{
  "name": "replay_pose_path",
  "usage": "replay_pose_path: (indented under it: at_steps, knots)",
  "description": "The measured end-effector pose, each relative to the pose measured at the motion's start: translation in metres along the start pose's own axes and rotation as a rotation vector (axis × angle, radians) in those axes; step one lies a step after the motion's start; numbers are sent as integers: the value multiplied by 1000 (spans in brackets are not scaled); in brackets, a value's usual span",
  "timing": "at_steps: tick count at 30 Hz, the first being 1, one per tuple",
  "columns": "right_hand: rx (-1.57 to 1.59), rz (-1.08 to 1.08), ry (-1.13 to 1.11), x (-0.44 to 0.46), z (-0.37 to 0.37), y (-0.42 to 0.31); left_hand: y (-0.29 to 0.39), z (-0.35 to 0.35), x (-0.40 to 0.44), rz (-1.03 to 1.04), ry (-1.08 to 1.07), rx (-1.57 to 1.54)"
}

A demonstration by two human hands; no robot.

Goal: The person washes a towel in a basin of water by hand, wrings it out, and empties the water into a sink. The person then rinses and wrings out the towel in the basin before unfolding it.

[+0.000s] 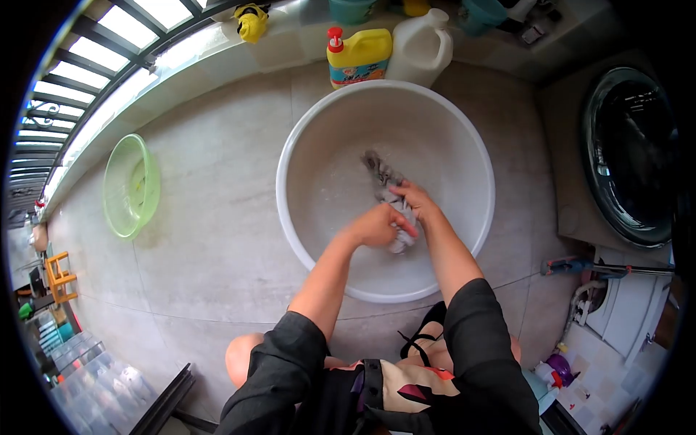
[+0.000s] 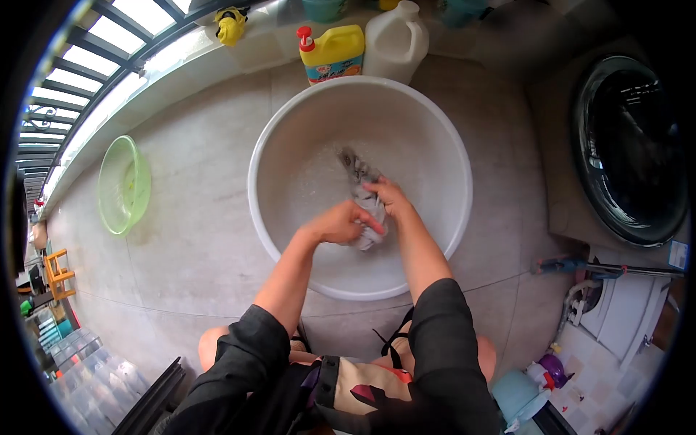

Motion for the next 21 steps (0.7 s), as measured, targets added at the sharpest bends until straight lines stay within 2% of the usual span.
replay_pose_path:
  at_steps: [1, 3, 5, 6, 8, 9, 11, 12, 13, 14, 15, 17, 18, 20, 21]
  knots:
    - [166, -6, 198, -4, -11, -8, 3, -9, -7, -6, 0, -5]
    - [372, -189, 324, 14, -67, -19, -21, -38, -22, -370, 87, 254]
    - [204, -150, 527, -19, -90, -47, -44, -68, -33, -432, 332, 319]
    - [201, -155, 528, -24, -98, -49, -55, -73, -31, -426, 334, 319]
    - [-407, -10, 594, -34, -119, -45, -80, -92, -33, -495, 594, 280]
    - [-409, -14, 596, -33, -116, -43, -93, -86, -28, -491, 596, 279]
    - [-992, -443, 878, -45, -92, -72, -83, -81, -32, -232, 949, 778]
    - [-1096, -436, 907, -45, -76, -64, -87, -74, -26, -234, 948, 780]
    - [-1198, -429, 935, -45, -59, -54, -99, -61, -11, -304, 794, 527]
    - [-1158, -461, 795, -31, -50, -26, -109, -47, 3, -362, 641, 278]
    - [-1117, -495, 655, -15, -37, -1, -108, -40, 13, -359, 649, 283]
    - [-922, -378, 480, -27, 14, 5, -136, -7, 23, -549, 510, -487]
    - [-846, -368, 392, -34, 37, -1, -131, -10, 21, -547, 511, -492]
    - [-773, -406, 271, -58, 80, -20, -132, -14, 6, -716, 648, -944]
    - [-776, -453, 236, -74, 98, -33, -164, -18, 24, -533, 766, -1093]
Point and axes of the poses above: each hand's wrist, its own x-axis towards the middle knuckle, its own z-axis out of the palm, y = z × x, the point moved 7 cm from there along x, towards the middle knuckle, and after that the axes turned 6 degrees about -z, right-handed, at the moved point
